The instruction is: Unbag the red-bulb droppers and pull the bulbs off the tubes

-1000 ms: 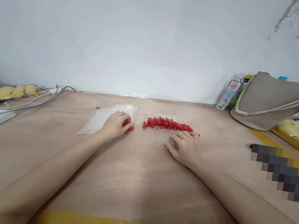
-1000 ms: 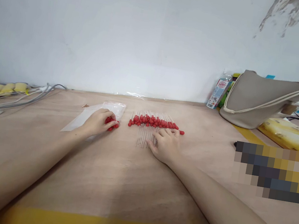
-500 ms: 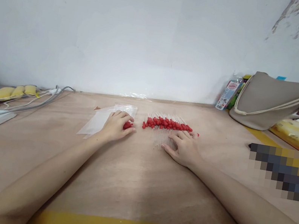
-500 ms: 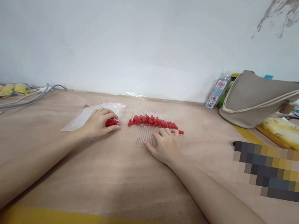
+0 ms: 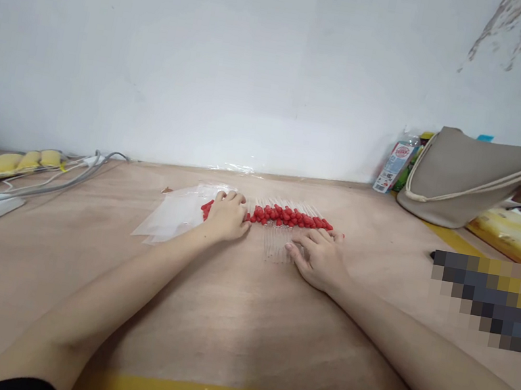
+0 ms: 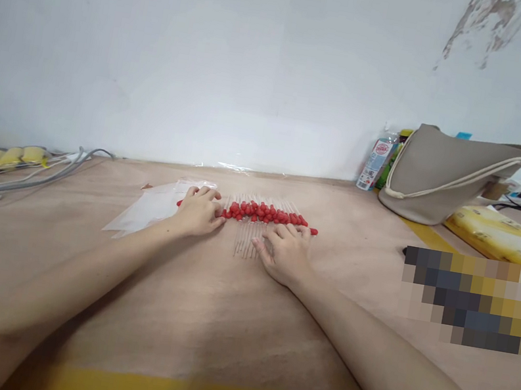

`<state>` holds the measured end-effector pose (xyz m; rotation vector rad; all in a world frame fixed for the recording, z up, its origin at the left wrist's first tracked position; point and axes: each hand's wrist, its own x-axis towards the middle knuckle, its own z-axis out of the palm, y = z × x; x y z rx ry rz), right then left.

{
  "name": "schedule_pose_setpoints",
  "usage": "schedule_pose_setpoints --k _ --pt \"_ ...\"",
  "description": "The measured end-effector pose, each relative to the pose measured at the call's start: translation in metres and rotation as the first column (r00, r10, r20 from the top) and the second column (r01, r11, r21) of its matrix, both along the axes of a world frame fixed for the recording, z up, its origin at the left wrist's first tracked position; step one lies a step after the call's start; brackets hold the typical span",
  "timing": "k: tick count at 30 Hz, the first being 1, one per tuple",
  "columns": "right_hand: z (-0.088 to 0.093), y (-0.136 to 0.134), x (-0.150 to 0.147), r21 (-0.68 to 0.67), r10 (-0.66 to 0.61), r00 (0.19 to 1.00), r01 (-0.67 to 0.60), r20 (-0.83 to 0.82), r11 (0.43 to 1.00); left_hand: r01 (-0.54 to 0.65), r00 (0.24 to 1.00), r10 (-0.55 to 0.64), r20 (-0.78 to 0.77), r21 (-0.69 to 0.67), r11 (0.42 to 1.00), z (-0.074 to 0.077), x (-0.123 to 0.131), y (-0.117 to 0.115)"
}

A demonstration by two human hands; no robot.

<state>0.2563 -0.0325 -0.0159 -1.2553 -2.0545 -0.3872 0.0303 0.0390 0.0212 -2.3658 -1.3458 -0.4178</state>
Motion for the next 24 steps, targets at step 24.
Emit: schedule_pose_setpoints --k 24 --pt "-0.004 0.045 0.064 -0.56 -0.574 0.759 0.344 -0.307 0.754 0.101 0.954 -0.21 0.215 0.428 0.898 -0.013 -0.047 -0.059"
